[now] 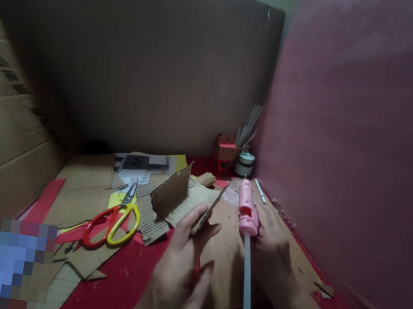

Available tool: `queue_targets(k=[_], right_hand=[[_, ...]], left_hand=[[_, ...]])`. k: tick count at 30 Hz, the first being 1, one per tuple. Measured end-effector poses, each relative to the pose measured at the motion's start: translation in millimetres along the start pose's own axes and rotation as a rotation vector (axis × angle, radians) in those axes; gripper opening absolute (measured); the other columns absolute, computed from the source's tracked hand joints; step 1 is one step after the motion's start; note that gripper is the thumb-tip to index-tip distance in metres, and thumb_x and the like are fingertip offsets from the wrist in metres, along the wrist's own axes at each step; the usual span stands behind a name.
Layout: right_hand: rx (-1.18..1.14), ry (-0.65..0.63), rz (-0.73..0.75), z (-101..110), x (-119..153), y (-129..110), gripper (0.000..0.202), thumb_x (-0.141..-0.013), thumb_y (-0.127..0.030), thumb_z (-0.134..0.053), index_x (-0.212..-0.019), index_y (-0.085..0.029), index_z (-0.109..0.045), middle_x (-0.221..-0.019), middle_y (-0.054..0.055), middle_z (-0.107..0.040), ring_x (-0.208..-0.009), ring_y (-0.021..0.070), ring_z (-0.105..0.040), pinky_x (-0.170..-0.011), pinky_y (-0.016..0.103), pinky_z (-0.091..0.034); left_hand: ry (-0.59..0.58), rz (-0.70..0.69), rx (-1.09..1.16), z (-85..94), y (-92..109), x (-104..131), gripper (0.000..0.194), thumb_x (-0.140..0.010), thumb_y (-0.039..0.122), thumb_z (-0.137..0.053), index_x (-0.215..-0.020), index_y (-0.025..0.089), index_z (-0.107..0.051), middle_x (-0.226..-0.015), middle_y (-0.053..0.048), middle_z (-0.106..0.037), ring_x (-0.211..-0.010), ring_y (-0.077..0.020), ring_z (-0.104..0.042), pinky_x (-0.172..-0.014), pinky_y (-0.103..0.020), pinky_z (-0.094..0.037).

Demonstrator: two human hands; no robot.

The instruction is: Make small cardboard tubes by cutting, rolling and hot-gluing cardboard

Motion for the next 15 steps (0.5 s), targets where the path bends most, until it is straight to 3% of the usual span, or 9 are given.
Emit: queue_targets(k=[2,6,9,11,15], right_hand=[[0.011,-0.053,-0.063,-6.1,-0.2,0.4,0.034,-0.091,-0.031,-0.037,-0.113,-0.008,-0.051,-0.093,0.017,-0.062,-0.103,0.0299,-0.055,-0.077,0.046,-0.050],[0.029,-0.174,-0.188,-20.7,6.3,2.5,0.031,-0.091,-0.027,-0.036,-0.110,-0.008,-0.052,-0.097,0.018,-0.059,-0.104,0.0298,-0.053,-0.081,0.045,-0.048],[0.016,-0.241,-0.243,-28.4,9.6,2.1,0.025,-0.088,-0.022,-0.039,-0.104,-0.009,-0.054,-0.095,0.016,-0.058,-0.096,0.0273,-0.056,-0.080,0.043,-0.048],[-0.003,-0.264,-0.249,-30.7,9.7,-0.8,0.021,-0.087,-0.020,-0.041,-0.100,-0.011,-0.055,-0.093,0.014,-0.058,-0.092,0.0253,-0.057,-0.078,0.041,-0.049],[-0.044,-0.277,-0.270,-31.9,10.0,-5.8,0.019,-0.086,-0.017,-0.040,-0.095,-0.011,-0.056,-0.092,0.013,-0.057,-0.091,0.0243,-0.056,-0.078,0.039,-0.049]], left_hand=[[0.019,-0.003,0.028,-11.2,-2.5,7.6,0.059,-0.079,0.012,-0.054,-0.134,0.028,-0.042,-0.147,-0.003,-0.028,-0.130,-0.0286,-0.034,-0.106,-0.040,-0.033],[0.018,0.132,0.138,-21.7,-21.8,19.0,0.053,-0.080,0.018,-0.057,-0.129,0.037,-0.047,-0.150,0.008,-0.020,-0.134,-0.0275,-0.024,-0.110,-0.039,-0.027],[-0.002,0.220,0.275,-24.1,-32.3,23.0,0.051,-0.085,0.020,-0.050,-0.130,0.042,-0.043,-0.145,0.010,-0.032,-0.135,-0.0256,-0.025,-0.105,-0.039,-0.036],[0.068,0.213,0.321,-20.2,-33.4,22.5,0.050,-0.085,0.019,-0.050,-0.129,0.040,-0.045,-0.141,0.007,-0.040,-0.134,-0.0249,-0.026,-0.102,-0.035,-0.040],[0.232,0.128,0.265,-9.3,-28.2,19.4,0.055,-0.076,0.013,-0.063,-0.124,0.036,-0.052,-0.139,0.005,-0.044,-0.133,-0.0253,-0.029,-0.110,-0.034,-0.028]])
Point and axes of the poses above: each hand's wrist, its own x-axis away from the middle knuckle, its own z-axis out of the back of the hand, y = z × x, the point moved 7 cm from there along -x, towards the middle knuckle
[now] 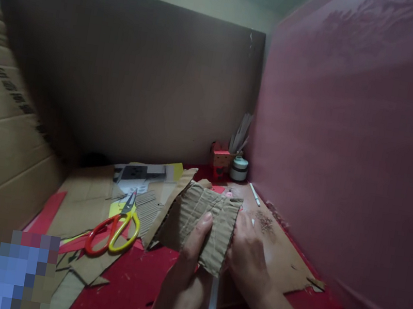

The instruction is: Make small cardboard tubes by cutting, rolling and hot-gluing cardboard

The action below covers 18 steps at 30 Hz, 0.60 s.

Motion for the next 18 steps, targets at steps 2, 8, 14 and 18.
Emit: queue_targets(k=[2,8,14,18], right_hand=[[0.016,-0.008,0.010,-1.4,1.3,-2.1,0.021,-0.086,-0.015,-0.040,-0.099,-0.010,-0.055,-0.095,0.014,-0.057,-0.094,0.0253,-0.054,-0.080,0.040,-0.048],[0.103,-0.018,0.021,-7.1,5.1,-3.8,0.028,-0.083,-0.011,-0.043,-0.109,-0.006,-0.053,-0.098,0.016,-0.056,-0.097,0.0287,-0.052,-0.083,0.043,-0.046],[-0.008,0.020,0.020,-4.2,1.1,-1.7,0.029,-0.090,-0.023,-0.035,-0.105,-0.006,-0.054,-0.092,0.015,-0.056,-0.087,0.0269,-0.054,-0.075,0.041,-0.047],[-0.173,0.126,-0.015,17.5,-1.6,12.3,0.034,-0.092,-0.032,-0.031,-0.084,-0.013,-0.059,-0.075,0.010,-0.057,-0.068,0.0220,-0.055,-0.065,0.038,-0.047]], left_hand=[[0.001,-0.015,-0.010,0.8,2.2,-2.1,0.051,-0.076,0.012,-0.062,-0.122,0.035,-0.055,-0.136,0.005,-0.048,-0.131,-0.0254,-0.033,-0.112,-0.035,-0.023],[0.014,-0.078,-0.032,6.3,5.8,-6.4,0.047,-0.078,0.013,-0.060,-0.118,0.037,-0.059,-0.133,0.008,-0.050,-0.131,-0.0251,-0.033,-0.113,-0.034,-0.019],[-0.042,-0.010,0.077,5.5,-4.3,-10.9,0.039,-0.080,0.024,-0.059,-0.118,0.034,-0.059,-0.132,0.002,-0.053,-0.118,-0.0246,-0.051,-0.097,-0.031,-0.044],[-0.001,0.017,-0.113,21.4,11.4,-24.0,0.031,-0.074,0.025,-0.066,-0.105,0.027,-0.068,-0.126,-0.003,-0.057,-0.120,-0.0245,-0.048,-0.102,-0.029,-0.038]])
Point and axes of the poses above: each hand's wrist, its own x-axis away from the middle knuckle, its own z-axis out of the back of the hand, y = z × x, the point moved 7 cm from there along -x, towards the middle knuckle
